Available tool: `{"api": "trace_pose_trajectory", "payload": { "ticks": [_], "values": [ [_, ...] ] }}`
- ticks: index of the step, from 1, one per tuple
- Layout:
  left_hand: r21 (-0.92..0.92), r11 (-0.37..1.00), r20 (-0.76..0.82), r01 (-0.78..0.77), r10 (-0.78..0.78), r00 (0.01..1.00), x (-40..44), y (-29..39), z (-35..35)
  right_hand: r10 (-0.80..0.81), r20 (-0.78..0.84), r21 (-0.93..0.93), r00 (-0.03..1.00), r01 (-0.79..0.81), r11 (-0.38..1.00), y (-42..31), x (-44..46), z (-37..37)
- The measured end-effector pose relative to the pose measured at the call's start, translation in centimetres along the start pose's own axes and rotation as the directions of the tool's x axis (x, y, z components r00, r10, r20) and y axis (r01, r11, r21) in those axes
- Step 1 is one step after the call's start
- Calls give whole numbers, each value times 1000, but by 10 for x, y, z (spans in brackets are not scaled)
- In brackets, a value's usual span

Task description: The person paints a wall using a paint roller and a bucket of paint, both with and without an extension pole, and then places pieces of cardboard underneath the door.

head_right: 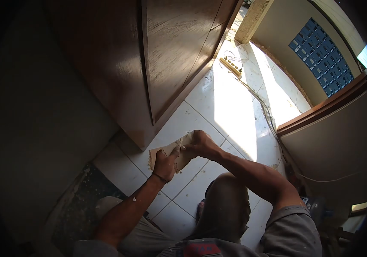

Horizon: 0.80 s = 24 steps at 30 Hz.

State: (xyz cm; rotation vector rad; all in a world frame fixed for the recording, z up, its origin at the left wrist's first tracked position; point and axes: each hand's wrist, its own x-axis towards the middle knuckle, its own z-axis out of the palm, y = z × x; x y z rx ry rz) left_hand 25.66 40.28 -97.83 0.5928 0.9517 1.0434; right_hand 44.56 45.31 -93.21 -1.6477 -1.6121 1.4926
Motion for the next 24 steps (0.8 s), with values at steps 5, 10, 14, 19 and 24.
{"api": "trace_pose_trajectory", "payload": {
  "ticks": [5, 10, 14, 19, 24],
  "values": [
    [65, 995, -174, 80, -68, 982, -8, -7, 6, 39, -96, -187, 995, -56, 981, -13, -15, 12],
    [87, 992, -261, 93, -67, 963, -12, -9, 14, 106, -141, -244, 984, -138, 960, -23, -23, 16],
    [133, 988, -321, 73, -27, 947, -10, -17, 17, 66, -189, -309, 980, -123, 943, -16, -21, 19],
    [179, 982, -392, 66, 10, 920, 0, -37, 21, 68, -246, -331, 967, -150, 932, -8, -21, 21],
    [282, 947, -444, 150, -10, 896, 15, -61, 30, 38, -306, -388, 951, -162, 907, 6, -24, 14]
  ]
}}
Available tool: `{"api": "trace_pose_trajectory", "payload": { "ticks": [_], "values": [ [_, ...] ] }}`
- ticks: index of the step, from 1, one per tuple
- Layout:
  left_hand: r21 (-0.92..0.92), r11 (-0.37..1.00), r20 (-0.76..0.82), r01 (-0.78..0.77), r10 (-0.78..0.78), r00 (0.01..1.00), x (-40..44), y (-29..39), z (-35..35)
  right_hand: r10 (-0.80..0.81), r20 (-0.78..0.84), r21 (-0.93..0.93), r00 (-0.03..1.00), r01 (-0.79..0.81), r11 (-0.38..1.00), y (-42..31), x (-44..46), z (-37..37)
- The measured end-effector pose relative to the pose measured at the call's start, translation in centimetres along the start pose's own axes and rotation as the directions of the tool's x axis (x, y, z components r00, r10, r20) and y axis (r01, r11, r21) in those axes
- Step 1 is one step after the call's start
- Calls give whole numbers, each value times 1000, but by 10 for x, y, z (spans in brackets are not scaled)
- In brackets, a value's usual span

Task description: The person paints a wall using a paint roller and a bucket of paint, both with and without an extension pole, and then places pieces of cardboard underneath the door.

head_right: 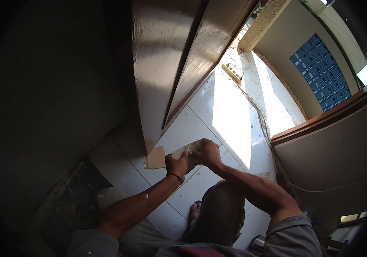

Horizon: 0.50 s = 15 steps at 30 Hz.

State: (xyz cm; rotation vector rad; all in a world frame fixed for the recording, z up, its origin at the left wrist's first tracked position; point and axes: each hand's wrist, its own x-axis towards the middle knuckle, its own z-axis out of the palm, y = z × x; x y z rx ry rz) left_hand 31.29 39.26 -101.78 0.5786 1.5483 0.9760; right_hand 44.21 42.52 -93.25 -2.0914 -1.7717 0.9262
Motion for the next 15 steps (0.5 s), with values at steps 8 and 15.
{"api": "trace_pose_trajectory", "payload": {
  "ticks": [8, 15],
  "values": [
    [80, 997, -24, -8, 10, 1000, -18, 27, 33, 26, -141, -76, 990, -37, 996, 27, 1, -12],
    [112, 993, -63, 23, -16, 998, -33, 49, 54, -177, -275, -243, 945, 110, 964, 17, -2, -12]
  ]
}}
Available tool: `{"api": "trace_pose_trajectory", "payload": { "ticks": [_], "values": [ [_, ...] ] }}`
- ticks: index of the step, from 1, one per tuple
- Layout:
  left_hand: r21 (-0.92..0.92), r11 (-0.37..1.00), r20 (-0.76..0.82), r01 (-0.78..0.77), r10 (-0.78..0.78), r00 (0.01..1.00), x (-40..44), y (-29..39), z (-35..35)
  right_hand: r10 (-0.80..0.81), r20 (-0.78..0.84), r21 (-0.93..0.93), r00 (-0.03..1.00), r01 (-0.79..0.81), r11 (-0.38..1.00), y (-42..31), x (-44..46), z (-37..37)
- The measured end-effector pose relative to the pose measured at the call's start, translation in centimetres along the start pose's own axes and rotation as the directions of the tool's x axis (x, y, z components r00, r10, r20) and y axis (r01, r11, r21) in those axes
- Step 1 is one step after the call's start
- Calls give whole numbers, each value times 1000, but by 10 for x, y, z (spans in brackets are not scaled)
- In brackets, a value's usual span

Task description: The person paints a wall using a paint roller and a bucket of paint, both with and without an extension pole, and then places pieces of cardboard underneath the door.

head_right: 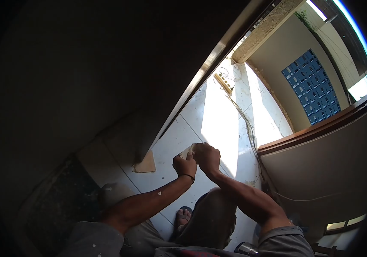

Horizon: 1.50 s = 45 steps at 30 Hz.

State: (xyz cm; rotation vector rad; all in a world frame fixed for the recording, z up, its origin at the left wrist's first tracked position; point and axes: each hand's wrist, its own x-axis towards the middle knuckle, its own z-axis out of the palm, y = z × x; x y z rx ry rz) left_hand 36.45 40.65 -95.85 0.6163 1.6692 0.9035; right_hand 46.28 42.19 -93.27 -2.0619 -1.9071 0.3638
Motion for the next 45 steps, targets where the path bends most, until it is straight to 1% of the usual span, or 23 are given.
{"api": "trace_pose_trajectory", "payload": {
  "ticks": [1, 3, 5, 7, 8, 10, 12, 13, 16, 17, 20, 25, 28, 30, 31, 33, 35, 36, 37, 38, 39, 42, 45],
  "values": [
    [-73, 996, 31, 50, -47, 998, 3, 8, 1, 85, 22, -3, 996, -85, 996, -1, 0, -4],
    [-118, 992, 24, -48, 51, 998, 13, 0, 12, 239, 61, 2, 969, -240, 971, -5, 11, -8],
    [-113, 990, 55, -86, 92, 994, 23, -7, 15, 287, 225, 305, 931, -347, 887, 10, 14, -17],
    [-432, 902, 235, 21, 90, 968, 32, -12, 7, 213, 315, 564, 925, -363, 742, 25, 11, -16],
    [-565, 820, 321, 93, 114, 940, 41, -16, 3, 225, 339, 595, 914, -393, 701, 28, 10, -18],
    [-536, 819, 510, 204, 121, 852, 59, -20, -7, 245, 388, 653, 888, -453, 607, 32, 9, -23],
    [-567, 786, 566, 246, 155, 810, 57, -12, -19, 205, 375, 582, 904, -402, 707, 31, 9, -26],
    [-532, 834, 529, 150, 188, 828, 54, -8, -23, 184, 369, 545, 911, -372, 751, 30, 8, -26],
    [-591, 804, 484, 63, 292, 825, 60, -19, -18, 239, 241, 645, 941, -339, 684, 7, 4, -20],
    [-610, 783, 489, 125, 247, 837, 59, -16, -20, 213, 192, 694, 958, -286, 661, 3, 6, -21],
    [-646, 723, 499, 244, 158, 852, 59, -13, -24, 220, 295, 792, 930, -367, 488, 4, 11, -19],
    [-685, 615, 582, 390, 140, 801, 74, -25, -16, 424, 305, 777, 853, -480, 407, -11, 12, -28],
    [-589, 505, 793, 631, 212, 571, 73, -12, -24, 476, 286, 775, 832, -492, 395, -20, 13, -34],
    [-552, 502, 784, 666, 41, 620, 54, 8, -30, 537, 237, 772, 810, -492, 402, -34, 13, -34],
    [-536, 499, 769, 682, -45, 637, 43, 21, -36, 510, 248, 718, 824, -510, 474, -28, 15, -31],
    [-486, 668, 701, 564, -86, 707, 22, 47, -55, 454, 284, 595, 844, -527, 608, -9, 20, -20],
    [-384, 891, 516, 240, -8, 856, 24, 34, -49, 523, 388, 631, 759, -632, 450, 3, 19, -13],
    [-260, 960, 422, 109, 11, 907, 33, 8, -30, 544, 442, 636, 713, -677, 370, 5, 20, -11],
    [-102, 995, 323, 2, 31, 946, 41, -17, -11, 599, 410, 646, 688, -683, 342, 3, 20, -9],
    [-92, 992, 196, -85, 102, 975, 57, -57, 26, 574, 399, 713, 715, -635, 297, 16, 23, 2],
    [-137, 988, 167, -67, 89, 982, 48, -54, 32, 608, 342, 708, 717, -621, 335, 14, 24, 3],
    [-130, 986, 135, -99, 117, 984, -14, 18, -18, 606, 172, 734, 777, -511, 447, 30, 26, 27],
    [154, 954, 26, -258, 257, 966, 28, -32, 17, 556, 84, 774, 827, -406, 486, 1, 21, 20]
  ]
}}
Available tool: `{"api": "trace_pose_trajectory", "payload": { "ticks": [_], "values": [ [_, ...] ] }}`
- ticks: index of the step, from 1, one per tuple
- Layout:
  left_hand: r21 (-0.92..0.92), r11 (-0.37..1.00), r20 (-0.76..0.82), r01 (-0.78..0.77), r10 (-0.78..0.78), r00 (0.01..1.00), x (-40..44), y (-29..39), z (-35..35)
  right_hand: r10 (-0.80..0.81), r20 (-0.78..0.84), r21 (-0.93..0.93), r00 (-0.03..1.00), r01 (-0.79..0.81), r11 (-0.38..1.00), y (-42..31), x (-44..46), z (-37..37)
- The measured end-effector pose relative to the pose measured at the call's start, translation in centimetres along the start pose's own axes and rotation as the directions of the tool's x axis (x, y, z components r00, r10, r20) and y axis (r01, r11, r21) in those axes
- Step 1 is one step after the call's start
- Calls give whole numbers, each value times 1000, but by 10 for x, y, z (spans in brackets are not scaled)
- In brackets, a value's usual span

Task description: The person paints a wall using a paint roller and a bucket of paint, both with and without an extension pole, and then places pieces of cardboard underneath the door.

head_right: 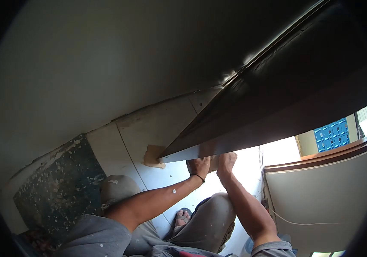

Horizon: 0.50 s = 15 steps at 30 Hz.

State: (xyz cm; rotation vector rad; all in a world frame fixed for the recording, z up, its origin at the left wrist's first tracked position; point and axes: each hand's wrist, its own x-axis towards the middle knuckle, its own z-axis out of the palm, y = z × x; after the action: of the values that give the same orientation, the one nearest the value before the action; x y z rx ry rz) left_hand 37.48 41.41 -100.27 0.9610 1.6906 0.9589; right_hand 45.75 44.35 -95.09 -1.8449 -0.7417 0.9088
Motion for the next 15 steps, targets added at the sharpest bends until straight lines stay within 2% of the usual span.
{"api": "trace_pose_trajectory", "payload": {
  "ticks": [1, 2, 3, 5, 6, 7, 9, 10, 11, 13, 14, 15],
  "values": [
    [103, 994, -19, -43, 46, 999, 10, -15, 13, -18, 15, -25, 1000, 18, 1000, -2, -2, 0],
    [163, 973, -160, -166, 192, 968, 11, -14, 12, -36, 29, -43, 999, 38, 998, -2, -3, 0],
    [6, 995, -85, -104, 104, 991, 11, -15, 10, -55, 43, -57, 998, 57, 997, -2, -4, 0],
    [-288, 956, 103, 63, -35, 994, 9, -5, -4, 78, 127, 95, 989, -90, 991, 1, -4, -1],
    [-563, 813, 262, 149, 4, 965, 22, -14, 10, 138, 174, 166, 975, -167, 972, 2, -1, -2],
    [-583, 754, 404, 301, -52, 913, 27, -26, 24, 76, 287, 186, 955, -134, 973, 3, 3, -3],
    [-521, 610, 664, 596, -149, 733, 24, -15, 7, -36, 479, 229, 877, -86, 970, 15, 9, -14],
    [-444, 535, 764, 719, -194, 616, 22, -7, -3, 81, 478, 264, 875, -231, 937, 20, 15, -13],
    [-255, 617, 842, 745, -236, 485, 26, -6, -15, 105, 522, 194, 847, -237, 952, 25, 20, -20],
    [-230, 702, 807, 674, -249, 535, 33, -14, -12, 159, 612, 46, 775, -235, 971, 29, 30, -33],
    [-311, 600, 788, 737, -270, 553, 42, -36, 4, 279, 539, -61, 795, -293, 954, -2, 8, -30],
    [-390, 485, 768, 783, -297, 567, 56, -70, 31, 295, 485, -94, 823, -287, 953, -7, 1, -25]
  ]
}}
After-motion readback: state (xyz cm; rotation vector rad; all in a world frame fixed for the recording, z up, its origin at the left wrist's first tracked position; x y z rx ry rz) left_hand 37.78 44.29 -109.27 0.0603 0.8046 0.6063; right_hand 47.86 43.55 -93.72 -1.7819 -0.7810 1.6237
